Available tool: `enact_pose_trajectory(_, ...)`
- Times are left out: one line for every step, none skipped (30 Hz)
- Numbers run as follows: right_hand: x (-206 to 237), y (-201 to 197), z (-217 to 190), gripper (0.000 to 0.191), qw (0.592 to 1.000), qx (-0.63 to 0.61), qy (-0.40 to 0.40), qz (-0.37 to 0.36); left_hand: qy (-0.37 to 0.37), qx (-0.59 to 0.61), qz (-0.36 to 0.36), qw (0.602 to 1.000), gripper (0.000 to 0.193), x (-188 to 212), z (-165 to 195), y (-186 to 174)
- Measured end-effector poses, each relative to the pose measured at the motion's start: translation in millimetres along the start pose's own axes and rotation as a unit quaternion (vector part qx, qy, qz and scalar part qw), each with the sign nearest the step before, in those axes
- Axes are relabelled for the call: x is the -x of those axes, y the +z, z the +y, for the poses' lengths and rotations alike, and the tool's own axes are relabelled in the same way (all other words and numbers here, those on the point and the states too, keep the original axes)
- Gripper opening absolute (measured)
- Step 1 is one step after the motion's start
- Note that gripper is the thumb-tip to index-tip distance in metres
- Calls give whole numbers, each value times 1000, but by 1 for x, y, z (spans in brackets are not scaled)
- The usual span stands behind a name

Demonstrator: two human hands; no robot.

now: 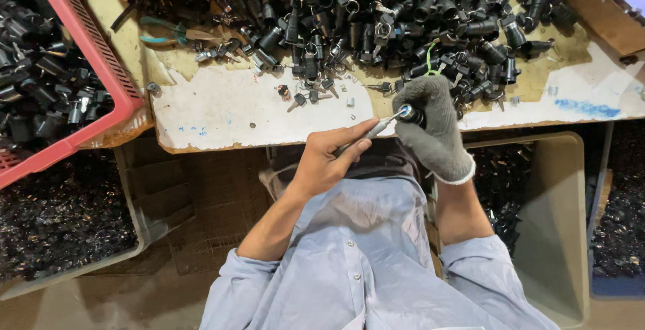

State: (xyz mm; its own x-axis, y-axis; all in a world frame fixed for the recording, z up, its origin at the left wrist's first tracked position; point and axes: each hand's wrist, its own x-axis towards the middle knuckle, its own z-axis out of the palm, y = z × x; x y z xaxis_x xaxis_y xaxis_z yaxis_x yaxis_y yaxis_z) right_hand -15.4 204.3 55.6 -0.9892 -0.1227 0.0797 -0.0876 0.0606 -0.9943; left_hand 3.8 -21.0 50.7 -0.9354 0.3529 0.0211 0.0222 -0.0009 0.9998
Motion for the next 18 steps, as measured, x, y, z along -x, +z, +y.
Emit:
enact_pose_trajectory(2, 0, -1, 55, 999, 40, -9, -2, 4, -13, -2, 1000, 36, 0, 1, -1)
enact_pose_trajectory(3, 0, -1, 55, 998, 63, -22, -2, 8, -26, -5, 1000, 36, 1, 1, -3)
enact_pose_trajectory(3, 0, -3, 55, 996, 87, -36, -1, 12, -40, -9, 999, 37, 0, 2, -4)
enact_pose_trajectory(3, 0, -4, 54, 993, 110, -50, 0, 15, -42, -9, 999, 37, 0, 1, -5)
enact_pose_trajectory(2, 0, -6, 54, 989, 135, -62, -1, 16, -44, -10, 999, 37, 1, 1, -6)
enact_pose_trajectory(1, 0, -7, 55, 984, 161, -74, -1, 17, -45, -10, 999, 37, 1, 1, -7)
enact_pose_trajectory(0, 0, -8, 55, 979, 186, -85, -3, 22, -57, -11, 998, 38, 1, 1, -8)
enact_pose_trajectory(-1, -1, -10, 57, 978, 196, -77, -4, 28, -69, -12, 997, 38, 1, 0, -9)
enact_pose_trajectory(-2, -1, -11, 60, 976, 206, -70, -6, 34, -80, -13, 996, 39, 1, 0, -10)
enact_pose_trajectory(-2, -1, -12, 63, 975, 215, -61, -9, 35, -85, -15, 996, 39, 1, -1, -11)
enact_pose_trajectory(-3, -1, -13, 64, 970, 231, -74, -10, 36, -91, -18, 995, 39, 1, -1, -12)
enact_pose_trajectory(-4, -1, -13, 66, 965, 247, -89, -10, 38, -98, -20, 994, 39, 1, -2, -13)
enact_pose_trajectory(-6, 0, -13, 67, 959, 262, -104, -10, 41, -106, -17, 993, 39, 1, -2, -14)
enact_pose_trajectory(-6, 1, -13, 66, 959, 264, -106, -9, 43, -113, -14, 993, 40, 2, -2, -14)
enact_pose_trajectory(-7, 2, -12, 65, 959, 263, -107, -7, 44, -121, -12, 992, 40, 3, -2, -16)
enact_pose_trajectory(-7, 3, -11, 64, 958, 265, -109, -5, 54, -129, -5, 990, 40, 4, -2, -16)
enact_pose_trajectory(-8, 5, -10, 58, 958, 258, -121, 4, 64, -139, 1, 988, 41, 5, -2, -18)
enact_pose_trajectory(-8, 7, -8, 53, 958, 254, -132, 13, 75, -146, 7, 986, 41, 7, -2, -17)
